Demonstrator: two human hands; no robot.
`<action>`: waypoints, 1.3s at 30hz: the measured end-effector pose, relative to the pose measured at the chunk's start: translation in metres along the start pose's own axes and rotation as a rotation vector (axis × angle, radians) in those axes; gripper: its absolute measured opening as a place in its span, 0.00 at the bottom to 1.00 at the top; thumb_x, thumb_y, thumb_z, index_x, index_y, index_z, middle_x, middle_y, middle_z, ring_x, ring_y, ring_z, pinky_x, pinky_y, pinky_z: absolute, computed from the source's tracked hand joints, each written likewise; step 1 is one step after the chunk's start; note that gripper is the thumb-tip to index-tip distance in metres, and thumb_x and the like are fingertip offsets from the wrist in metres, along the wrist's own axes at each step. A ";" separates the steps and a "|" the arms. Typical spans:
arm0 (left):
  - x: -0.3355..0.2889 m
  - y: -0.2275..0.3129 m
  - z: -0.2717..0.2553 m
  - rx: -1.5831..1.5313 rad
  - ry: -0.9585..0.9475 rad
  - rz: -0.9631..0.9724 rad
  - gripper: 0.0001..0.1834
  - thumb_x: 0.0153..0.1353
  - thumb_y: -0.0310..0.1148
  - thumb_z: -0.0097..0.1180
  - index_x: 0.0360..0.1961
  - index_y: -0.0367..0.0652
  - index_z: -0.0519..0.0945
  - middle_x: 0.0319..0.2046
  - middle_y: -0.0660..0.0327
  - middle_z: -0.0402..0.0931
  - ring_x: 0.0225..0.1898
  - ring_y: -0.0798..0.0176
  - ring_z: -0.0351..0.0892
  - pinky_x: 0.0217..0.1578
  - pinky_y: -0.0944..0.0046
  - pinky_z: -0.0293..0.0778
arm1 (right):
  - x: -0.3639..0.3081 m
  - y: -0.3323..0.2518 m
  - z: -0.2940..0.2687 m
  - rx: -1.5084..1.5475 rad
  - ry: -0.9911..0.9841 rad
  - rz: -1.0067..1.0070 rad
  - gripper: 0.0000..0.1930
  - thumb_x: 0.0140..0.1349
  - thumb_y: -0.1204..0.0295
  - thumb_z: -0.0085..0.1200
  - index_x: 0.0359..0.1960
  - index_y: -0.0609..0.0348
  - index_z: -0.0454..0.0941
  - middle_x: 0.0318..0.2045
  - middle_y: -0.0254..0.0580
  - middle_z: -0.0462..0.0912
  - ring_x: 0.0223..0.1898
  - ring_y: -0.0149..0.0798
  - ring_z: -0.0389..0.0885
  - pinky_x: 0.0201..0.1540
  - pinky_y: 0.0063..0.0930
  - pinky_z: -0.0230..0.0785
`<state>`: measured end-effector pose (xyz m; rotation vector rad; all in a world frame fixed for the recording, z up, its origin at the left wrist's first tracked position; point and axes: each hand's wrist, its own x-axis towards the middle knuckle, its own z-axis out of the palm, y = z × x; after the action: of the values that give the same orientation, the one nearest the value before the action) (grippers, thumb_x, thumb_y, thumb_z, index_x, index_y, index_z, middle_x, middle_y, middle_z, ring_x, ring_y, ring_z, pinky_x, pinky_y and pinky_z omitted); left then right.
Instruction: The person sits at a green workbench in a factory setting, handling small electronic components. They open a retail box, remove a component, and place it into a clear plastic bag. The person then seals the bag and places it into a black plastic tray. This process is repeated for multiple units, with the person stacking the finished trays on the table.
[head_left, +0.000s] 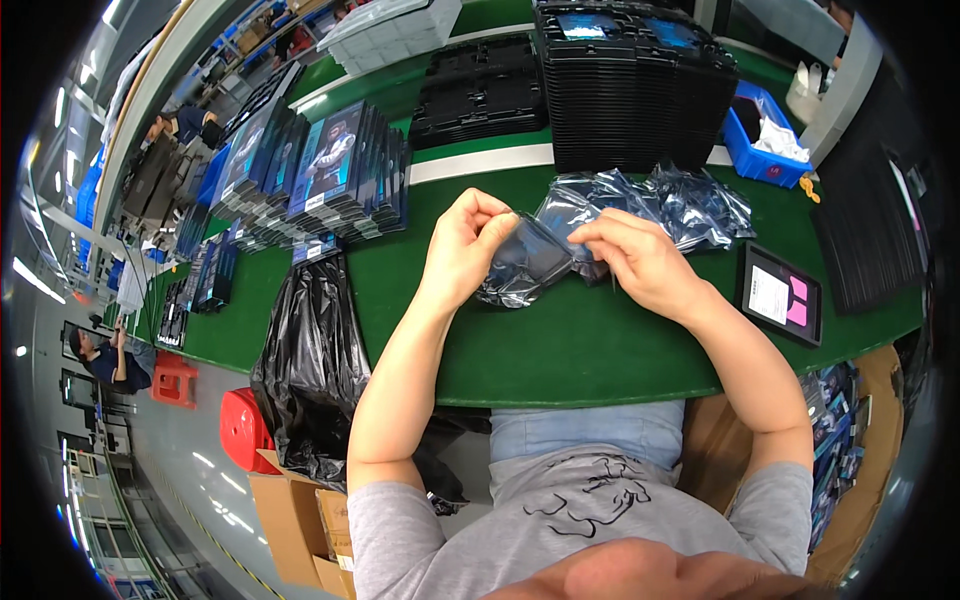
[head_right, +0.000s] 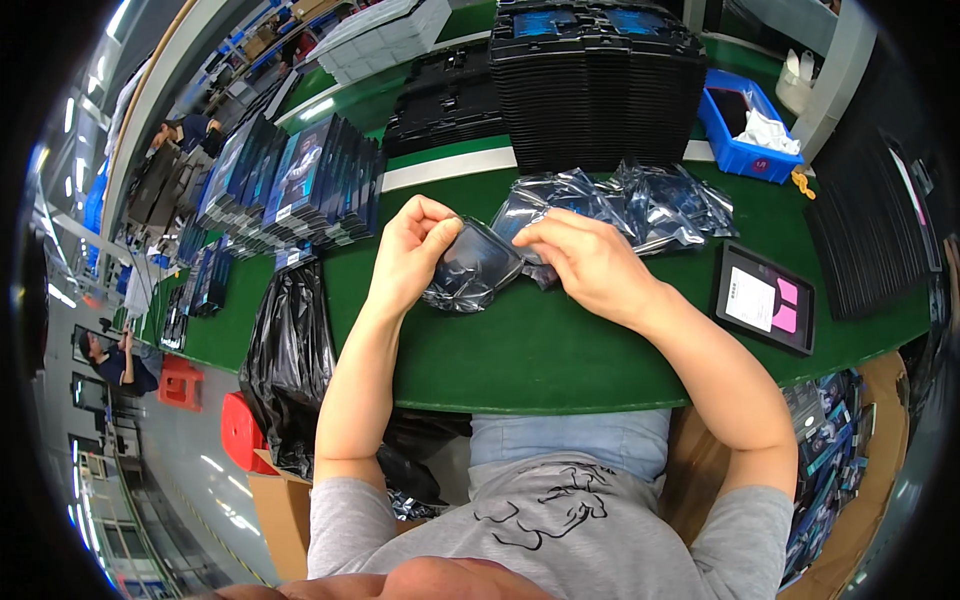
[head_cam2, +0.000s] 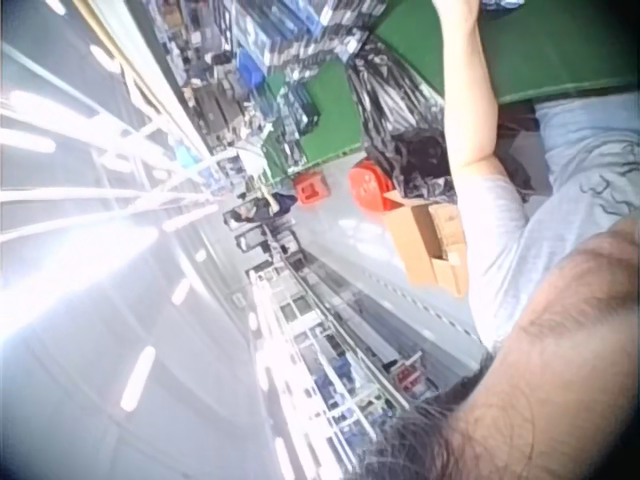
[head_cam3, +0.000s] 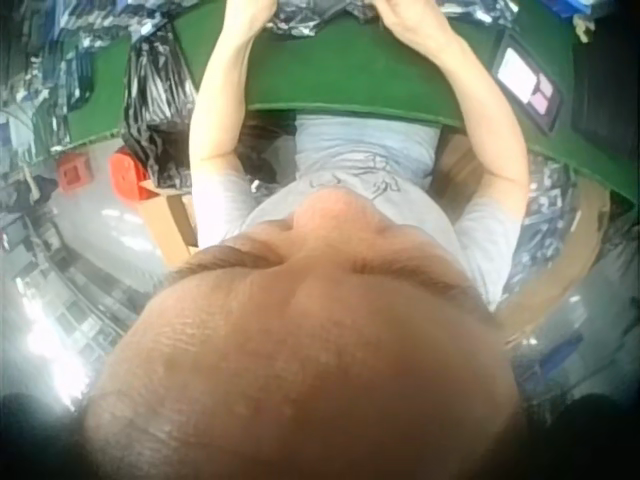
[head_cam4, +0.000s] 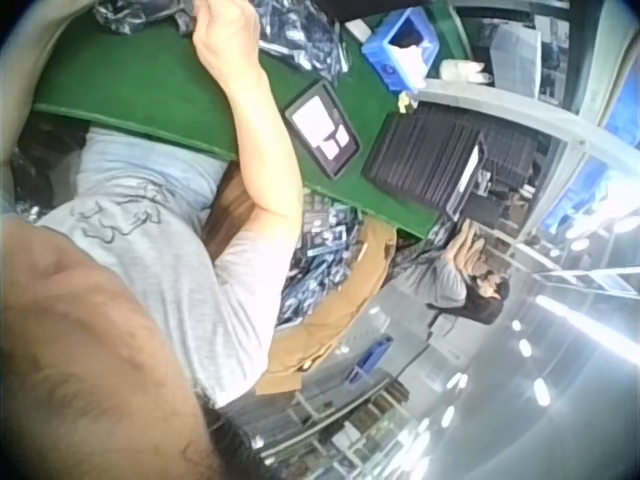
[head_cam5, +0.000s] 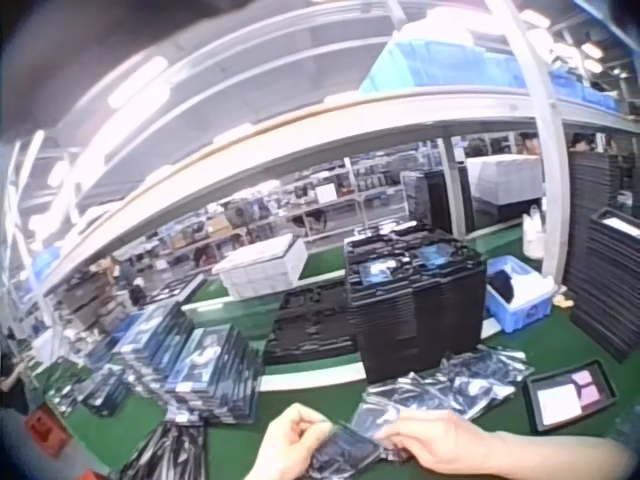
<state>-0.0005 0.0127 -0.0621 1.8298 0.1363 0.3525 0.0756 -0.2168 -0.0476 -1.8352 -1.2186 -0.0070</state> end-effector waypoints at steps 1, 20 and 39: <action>-0.002 0.005 0.003 -0.030 -0.019 -0.008 0.04 0.64 0.24 0.57 0.37 0.37 0.74 0.28 0.64 0.78 0.30 0.76 0.75 0.34 0.75 0.72 | -0.002 0.005 0.003 -0.043 0.011 -0.037 0.06 0.64 0.77 0.50 0.42 0.59 0.76 0.34 0.45 0.81 0.33 0.48 0.81 0.35 0.37 0.72; -0.015 0.014 0.023 -0.047 -0.115 0.149 0.08 0.58 0.18 0.60 0.35 0.38 0.73 0.38 0.59 0.75 0.38 0.70 0.76 0.42 0.70 0.75 | 0.001 -0.001 0.016 0.069 -0.052 0.290 0.10 0.65 0.68 0.47 0.33 0.62 0.74 0.21 0.54 0.78 0.26 0.54 0.80 0.30 0.43 0.69; -0.020 0.018 0.026 -0.005 -0.049 0.341 0.09 0.56 0.15 0.59 0.32 0.38 0.72 0.35 0.57 0.76 0.36 0.69 0.76 0.40 0.70 0.74 | -0.001 0.000 0.008 -0.014 -0.174 0.246 0.08 0.63 0.72 0.46 0.36 0.65 0.72 0.23 0.58 0.77 0.27 0.58 0.79 0.32 0.45 0.69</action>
<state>-0.0129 -0.0220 -0.0548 1.8545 -0.2134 0.5443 0.0713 -0.2122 -0.0529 -2.0199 -1.1023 0.2876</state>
